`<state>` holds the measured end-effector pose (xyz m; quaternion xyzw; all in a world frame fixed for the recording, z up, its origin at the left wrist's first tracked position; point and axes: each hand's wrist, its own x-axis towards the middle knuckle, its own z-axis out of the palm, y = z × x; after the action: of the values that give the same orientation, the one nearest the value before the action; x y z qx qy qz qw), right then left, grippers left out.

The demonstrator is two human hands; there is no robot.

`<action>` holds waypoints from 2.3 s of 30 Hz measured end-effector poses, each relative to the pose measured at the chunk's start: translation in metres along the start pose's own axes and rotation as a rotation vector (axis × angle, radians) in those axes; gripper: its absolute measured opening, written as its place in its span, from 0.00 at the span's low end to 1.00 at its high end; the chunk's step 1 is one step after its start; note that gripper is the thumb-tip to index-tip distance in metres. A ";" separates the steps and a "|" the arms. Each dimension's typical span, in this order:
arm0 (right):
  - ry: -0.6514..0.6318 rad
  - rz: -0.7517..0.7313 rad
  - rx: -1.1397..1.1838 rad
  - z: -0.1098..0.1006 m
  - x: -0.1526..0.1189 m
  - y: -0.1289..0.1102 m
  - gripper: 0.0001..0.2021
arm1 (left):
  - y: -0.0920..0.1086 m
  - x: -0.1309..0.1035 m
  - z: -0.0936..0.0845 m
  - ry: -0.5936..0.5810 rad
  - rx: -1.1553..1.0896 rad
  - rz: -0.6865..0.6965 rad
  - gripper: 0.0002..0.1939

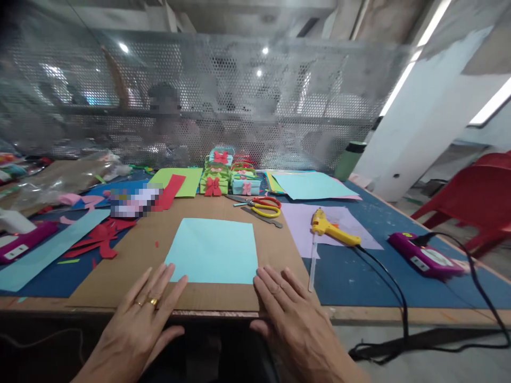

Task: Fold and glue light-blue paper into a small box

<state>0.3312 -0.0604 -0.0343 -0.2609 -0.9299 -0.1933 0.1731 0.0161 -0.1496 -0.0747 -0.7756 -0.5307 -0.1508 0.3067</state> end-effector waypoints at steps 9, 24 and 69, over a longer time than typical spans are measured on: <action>0.171 -0.013 -0.009 0.007 0.023 -0.043 0.20 | -0.023 0.019 -0.002 0.050 -0.090 0.023 0.41; 0.104 -0.076 0.214 -0.010 0.017 -0.010 0.46 | 0.020 0.038 -0.011 0.247 -0.410 0.050 0.10; 0.152 0.532 0.322 0.011 0.054 0.003 0.10 | -0.036 0.037 -0.003 0.134 -0.483 -0.553 0.15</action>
<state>0.2871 -0.0302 -0.0199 -0.4488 -0.8321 -0.0107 0.3256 -0.0021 -0.1149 -0.0403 -0.6414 -0.6480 -0.3992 0.0967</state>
